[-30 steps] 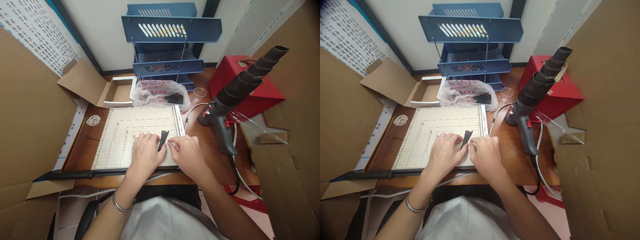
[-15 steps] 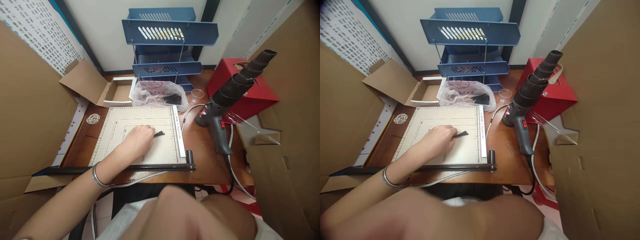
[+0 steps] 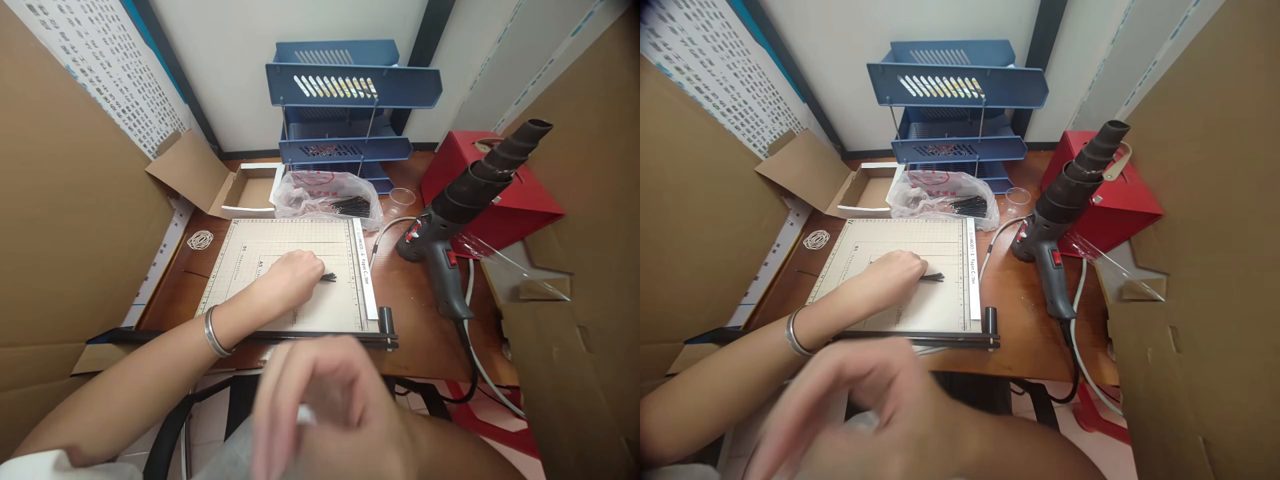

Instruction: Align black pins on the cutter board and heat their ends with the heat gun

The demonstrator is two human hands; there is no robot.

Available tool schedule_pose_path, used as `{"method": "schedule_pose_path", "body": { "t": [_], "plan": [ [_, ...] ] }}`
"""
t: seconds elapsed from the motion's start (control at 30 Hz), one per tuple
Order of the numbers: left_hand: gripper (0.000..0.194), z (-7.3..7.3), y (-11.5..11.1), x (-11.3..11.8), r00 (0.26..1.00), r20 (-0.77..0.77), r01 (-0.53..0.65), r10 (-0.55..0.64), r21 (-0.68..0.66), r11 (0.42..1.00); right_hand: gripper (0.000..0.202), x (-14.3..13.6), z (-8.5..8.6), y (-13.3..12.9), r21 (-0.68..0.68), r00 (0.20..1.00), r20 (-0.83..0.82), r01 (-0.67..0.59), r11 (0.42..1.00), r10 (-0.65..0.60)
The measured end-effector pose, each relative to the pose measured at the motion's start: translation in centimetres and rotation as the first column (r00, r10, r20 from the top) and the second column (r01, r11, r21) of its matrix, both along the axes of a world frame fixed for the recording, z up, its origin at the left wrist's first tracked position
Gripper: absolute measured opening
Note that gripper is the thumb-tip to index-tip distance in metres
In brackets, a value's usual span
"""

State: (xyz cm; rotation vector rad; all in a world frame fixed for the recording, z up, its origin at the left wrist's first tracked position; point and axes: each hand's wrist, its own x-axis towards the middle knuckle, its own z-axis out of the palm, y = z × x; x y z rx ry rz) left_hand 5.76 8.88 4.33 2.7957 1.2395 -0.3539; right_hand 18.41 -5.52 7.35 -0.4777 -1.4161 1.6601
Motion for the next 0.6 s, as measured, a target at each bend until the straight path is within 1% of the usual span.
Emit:
{"method": "schedule_pose_path", "body": {
  "t": [0.03,0.07,0.1,0.13,0.17,0.2,0.23,0.27,0.33,0.37,0.43,0.5,0.6],
  "plan": [
    [0.031,0.0,0.2,-0.1,1.0,0.001,0.005,-0.005,-0.012,1.0,0.02,0.4,-0.9,1.2,-0.008,0.986,-0.072,0.148,0.989,-0.148],
    [0.03,0.0,0.3,-0.2,1.0,0.002,0.007,-0.007,-0.023,1.0,0.013,1.0,-2.0,2.1,-0.013,0.958,0.008,0.287,0.958,-0.286],
    [0.029,0.0,0.3,-0.4,1.0,-0.001,0.005,-0.005,-0.036,0.999,0.01,1.7,-3.3,2.9,0.024,0.873,0.163,0.461,0.887,-0.459],
    [0.027,0.1,0.2,-0.5,1.0,-0.005,-0.001,0.001,-0.048,0.999,0.01,2.5,-4.7,3.3,0.125,0.736,0.305,0.599,0.791,-0.605],
    [0.025,0.2,0.1,-0.7,1.0,-0.01,-0.008,0.008,-0.06,0.998,0.01,3.2,-6.1,3.5,0.23,0.57,0.393,0.698,0.678,-0.721],
    [0.024,0.4,0.0,-0.8,1.0,-0.015,-0.017,0.016,-0.069,0.997,0.009,4.0,-7.4,3.5,0.322,0.426,0.449,0.743,0.587,-0.785],
    [0.023,0.5,-0.3,-0.9,0.999,-0.019,-0.029,0.027,-0.075,0.997,0.009,4.6,-8.6,3.5,0.419,0.301,0.475,0.749,0.514,-0.827],
    [0.023,0.6,-0.5,-1.1,0.999,-0.023,-0.041,0.039,-0.081,0.996,0.012,5.0,-9.6,3.3,0.514,0.217,0.481,0.716,0.473,-0.85],
    [0.023,0.8,-0.9,-1.5,0.998,-0.031,-0.06,0.057,-0.097,0.994,0.02,5.3,-11.0,3.2,0.667,0.106,0.47,0.608,0.431,-0.876],
    [0.022,0.9,-1.1,-1.7,0.997,-0.035,-0.069,0.066,-0.105,0.992,0.023,5.2,-11.4,3.2,0.717,0.075,0.461,0.557,0.42,-0.884],
    [0.022,1.0,-1.2,-2.3,0.995,-0.034,-0.101,0.097,-0.112,0.989,0.029,4.9,-11.8,3.3,0.77,0.041,0.445,0.493,0.406,-0.894],
    [0.022,1.3,-1.2,-3.0,0.988,-0.026,-0.154,0.152,-0.103,0.983,0.031,4.7,-12.0,3.6,0.787,0.03,0.443,0.466,0.404,-0.896],
    [0.022,1.6,-0.9,-4.0,0.976,-0.021,-0.22,0.219,-0.084,0.972,0.032,4.6,-12.0,3.9,0.797,0.026,0.456,0.433,0.422,-0.889]
  ]
}}
